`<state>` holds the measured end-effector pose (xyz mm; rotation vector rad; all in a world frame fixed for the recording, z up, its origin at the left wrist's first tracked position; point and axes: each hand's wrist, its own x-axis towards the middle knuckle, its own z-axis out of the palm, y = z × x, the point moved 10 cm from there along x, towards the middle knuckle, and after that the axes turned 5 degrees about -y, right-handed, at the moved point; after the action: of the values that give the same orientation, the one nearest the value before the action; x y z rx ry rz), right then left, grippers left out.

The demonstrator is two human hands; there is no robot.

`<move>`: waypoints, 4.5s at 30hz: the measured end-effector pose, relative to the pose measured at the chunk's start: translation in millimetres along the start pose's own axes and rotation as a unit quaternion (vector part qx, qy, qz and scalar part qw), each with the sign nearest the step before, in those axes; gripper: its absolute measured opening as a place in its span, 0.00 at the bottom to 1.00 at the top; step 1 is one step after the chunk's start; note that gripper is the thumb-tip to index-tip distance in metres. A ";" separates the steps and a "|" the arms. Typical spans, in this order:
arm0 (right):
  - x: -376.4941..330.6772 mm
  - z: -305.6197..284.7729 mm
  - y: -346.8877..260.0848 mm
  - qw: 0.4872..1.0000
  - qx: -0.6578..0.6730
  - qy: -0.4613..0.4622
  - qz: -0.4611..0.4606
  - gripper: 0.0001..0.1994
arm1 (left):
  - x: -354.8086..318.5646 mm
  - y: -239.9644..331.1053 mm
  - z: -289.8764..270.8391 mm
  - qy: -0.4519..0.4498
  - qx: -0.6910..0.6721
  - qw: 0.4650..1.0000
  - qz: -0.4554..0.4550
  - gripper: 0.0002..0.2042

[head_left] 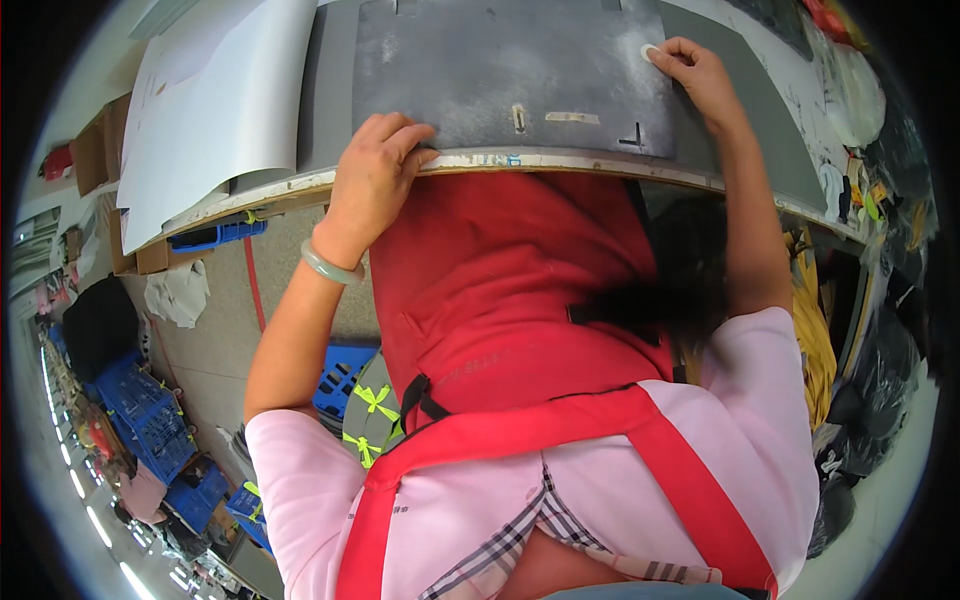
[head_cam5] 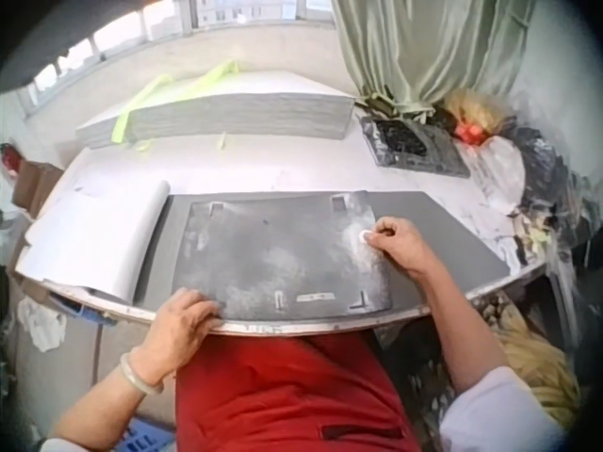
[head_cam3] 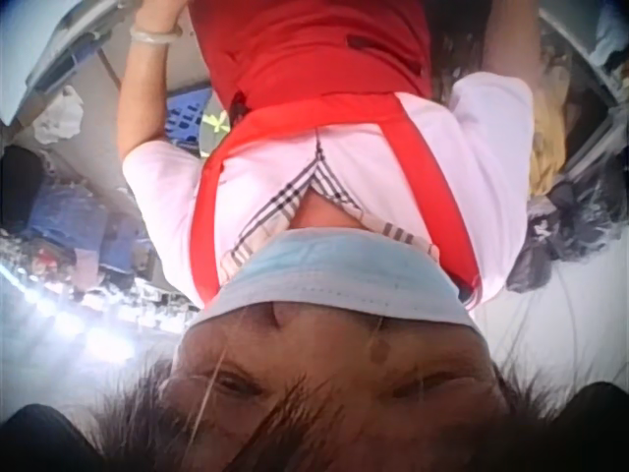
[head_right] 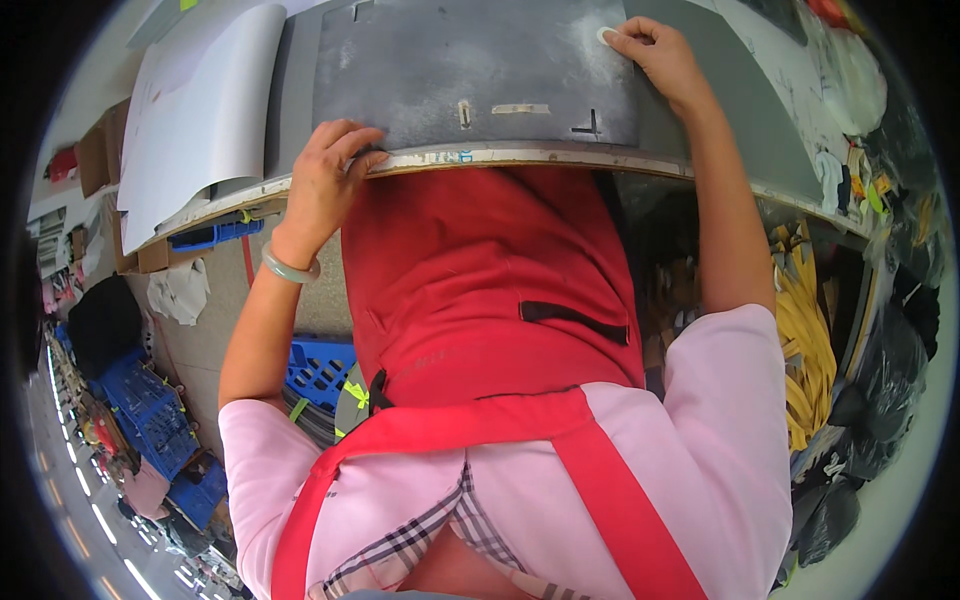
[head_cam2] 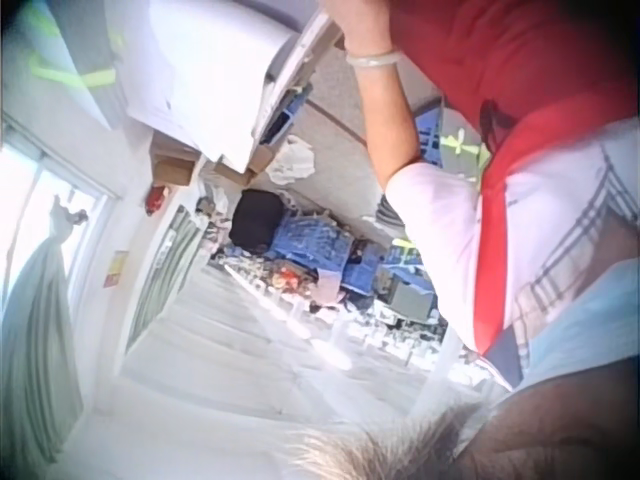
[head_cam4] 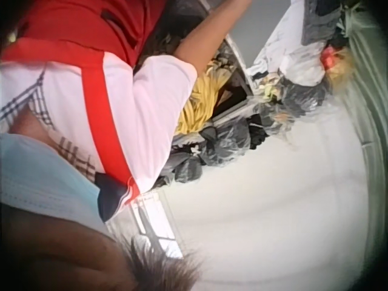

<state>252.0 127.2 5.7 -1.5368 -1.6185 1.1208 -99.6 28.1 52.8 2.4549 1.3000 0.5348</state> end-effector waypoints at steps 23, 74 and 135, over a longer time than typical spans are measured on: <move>0.4 -14.9 11.0 0.998 -0.059 -0.026 0.023 0.12 | 7.2 4.8 7.8 0.001 -0.034 0.999 0.020 0.10; -72.1 19.3 -39.8 0.996 0.003 0.039 -0.075 0.05 | 103.5 54.3 64.3 0.123 0.056 0.989 0.067 0.06; 71.4 8.5 -60.0 0.915 -0.346 0.075 -0.191 0.10 | 106.5 46.5 72.0 0.066 0.105 0.992 -0.015 0.17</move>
<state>209.1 199.0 47.9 -1.5478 -2.2122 0.2007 22.2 85.1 28.7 2.6009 1.5137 0.5880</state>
